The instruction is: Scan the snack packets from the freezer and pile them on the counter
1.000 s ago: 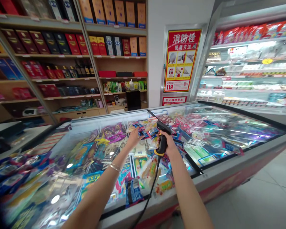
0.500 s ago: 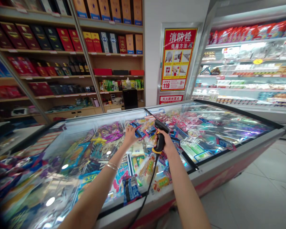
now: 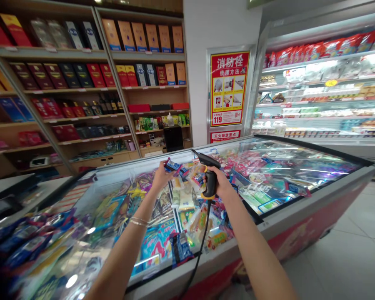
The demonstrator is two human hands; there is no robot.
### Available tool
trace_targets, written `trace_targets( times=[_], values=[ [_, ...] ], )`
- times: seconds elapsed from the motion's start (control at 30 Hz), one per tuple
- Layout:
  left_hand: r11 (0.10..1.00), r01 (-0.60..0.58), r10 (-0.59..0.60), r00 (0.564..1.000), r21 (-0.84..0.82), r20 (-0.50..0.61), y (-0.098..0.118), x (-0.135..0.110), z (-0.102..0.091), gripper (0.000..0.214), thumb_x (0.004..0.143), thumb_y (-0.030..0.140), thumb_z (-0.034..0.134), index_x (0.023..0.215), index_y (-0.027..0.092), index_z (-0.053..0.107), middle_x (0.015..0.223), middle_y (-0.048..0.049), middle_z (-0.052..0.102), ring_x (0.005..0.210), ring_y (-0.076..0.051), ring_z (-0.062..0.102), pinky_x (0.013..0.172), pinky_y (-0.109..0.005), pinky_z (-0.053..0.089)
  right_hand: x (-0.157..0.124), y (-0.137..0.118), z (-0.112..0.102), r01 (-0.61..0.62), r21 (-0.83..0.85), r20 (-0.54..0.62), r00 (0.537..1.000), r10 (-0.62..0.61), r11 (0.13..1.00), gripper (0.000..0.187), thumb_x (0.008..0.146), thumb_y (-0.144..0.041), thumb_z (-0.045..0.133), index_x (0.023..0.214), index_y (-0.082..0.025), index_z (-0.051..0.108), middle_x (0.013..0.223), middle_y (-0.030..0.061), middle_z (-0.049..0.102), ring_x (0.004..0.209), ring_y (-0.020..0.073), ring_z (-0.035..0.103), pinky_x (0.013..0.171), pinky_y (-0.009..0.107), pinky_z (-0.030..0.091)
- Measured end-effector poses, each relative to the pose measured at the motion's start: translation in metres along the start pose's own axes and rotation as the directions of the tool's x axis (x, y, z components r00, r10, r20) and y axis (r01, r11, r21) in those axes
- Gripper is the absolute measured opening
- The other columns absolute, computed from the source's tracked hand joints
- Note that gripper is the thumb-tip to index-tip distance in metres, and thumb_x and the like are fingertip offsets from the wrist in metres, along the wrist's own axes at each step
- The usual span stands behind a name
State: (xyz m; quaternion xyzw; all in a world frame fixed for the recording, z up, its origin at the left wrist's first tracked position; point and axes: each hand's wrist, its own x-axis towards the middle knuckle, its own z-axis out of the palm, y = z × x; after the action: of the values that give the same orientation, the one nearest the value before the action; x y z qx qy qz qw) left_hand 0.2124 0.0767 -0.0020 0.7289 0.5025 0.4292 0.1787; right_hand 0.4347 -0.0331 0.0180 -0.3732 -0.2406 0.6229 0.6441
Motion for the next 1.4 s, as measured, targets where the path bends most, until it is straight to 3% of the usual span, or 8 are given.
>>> trace_targets(
  times=[0.1,0.2,0.37,0.53,0.67,0.77,0.97,1.4],
  values=[
    [0.999,0.012,-0.016,0.99,-0.031,-0.139,0.002,-0.006,-0.049,0.053,0.071,0.027,0.071,0.119,0.019,0.049,0.095,-0.0051,0.07,0.069,-0.017,0.065,0.07,-0.03,0.049,-0.014,-0.002,0.027,0.01,0.01,0.092,0.996,-0.011,1.0,0.01,0.074,-0.024,0.063,0.08,-0.016,0.063,0.057,0.0012,0.059,0.047,0.0118,0.053,0.042,0.021,0.046],
    [1.0,0.012,-0.013,0.967,-0.005,-0.253,-0.009,-0.025,-0.095,0.054,0.068,0.031,0.073,0.117,0.021,0.052,0.099,-0.0036,0.07,0.068,-0.017,0.065,0.071,-0.029,0.049,-0.026,0.012,0.062,-0.023,0.039,0.223,0.975,0.013,0.999,0.011,0.071,-0.02,0.065,0.081,-0.016,0.063,0.06,0.0004,0.059,0.048,0.0103,0.051,0.043,0.021,0.045],
    [0.987,0.153,-0.117,0.896,0.051,-0.428,-0.057,-0.067,-0.16,0.054,0.068,0.033,0.073,0.118,0.025,0.054,0.098,-0.0028,0.071,0.075,-0.02,0.068,0.072,-0.029,0.048,-0.04,0.057,0.127,-0.125,0.057,0.376,0.922,0.095,0.99,0.011,0.066,-0.014,0.068,0.071,-0.016,0.058,0.065,0.0004,0.06,0.048,0.0075,0.047,0.045,0.02,0.043],
    [0.943,0.317,-0.204,0.793,0.103,-0.574,-0.103,-0.097,-0.197,0.051,0.066,0.035,0.075,0.112,0.024,0.057,0.098,-0.0049,0.072,0.088,-0.024,0.067,0.077,-0.032,0.048,-0.038,0.114,0.176,-0.254,0.016,0.512,0.833,0.211,0.967,0.014,0.065,-0.016,0.07,0.076,-0.015,0.061,0.064,-0.0011,0.056,0.047,0.0064,0.046,0.046,0.02,0.041],
    [0.923,0.374,-0.236,0.741,0.095,-0.629,-0.119,-0.109,-0.203,0.045,0.065,0.038,0.075,0.104,0.023,0.058,0.094,-0.0046,0.071,0.089,-0.024,0.066,0.075,-0.032,0.047,-0.033,0.159,0.194,-0.347,-0.03,0.596,0.746,0.295,0.937,0.016,0.066,-0.021,0.073,0.076,-0.014,0.063,0.063,-0.0022,0.054,0.047,0.0057,0.044,0.047,0.02,0.04],
    [0.91,0.397,-0.243,0.746,0.12,-0.62,-0.124,-0.112,-0.197,0.036,0.066,0.043,0.073,0.093,0.023,0.059,0.085,-0.0024,0.068,0.082,-0.023,0.065,0.07,-0.029,0.045,-0.031,0.186,0.197,-0.373,-0.064,0.617,0.714,0.331,0.926,0.017,0.066,-0.024,0.074,0.073,-0.013,0.063,0.061,-0.0023,0.054,0.046,0.0052,0.045,0.046,0.019,0.04],
    [0.903,0.376,-0.179,0.769,0.208,-0.614,-0.136,-0.114,-0.181,0.026,0.07,0.038,0.07,0.08,0.021,0.052,0.079,-0.0003,0.061,0.078,-0.019,0.06,0.069,-0.026,0.042,-0.033,0.208,0.192,-0.366,-0.149,0.551,0.741,0.385,0.918,0.022,0.063,-0.029,0.076,0.067,-0.013,0.061,0.056,-0.0016,0.056,0.043,0.0061,0.047,0.043,0.019,0.038],
    [0.921,0.314,-0.12,0.793,0.232,-0.597,-0.138,-0.115,-0.181,0.025,0.072,0.034,0.07,0.081,0.021,0.051,0.081,0.0001,0.059,0.081,-0.018,0.058,0.073,-0.027,0.043,-0.037,0.209,0.186,-0.314,-0.15,0.518,0.782,0.345,0.938,0.022,0.063,-0.029,0.074,0.065,-0.015,0.058,0.061,0.0014,0.063,0.04,0.0046,0.043,0.038,0.018,0.033]
  ],
)
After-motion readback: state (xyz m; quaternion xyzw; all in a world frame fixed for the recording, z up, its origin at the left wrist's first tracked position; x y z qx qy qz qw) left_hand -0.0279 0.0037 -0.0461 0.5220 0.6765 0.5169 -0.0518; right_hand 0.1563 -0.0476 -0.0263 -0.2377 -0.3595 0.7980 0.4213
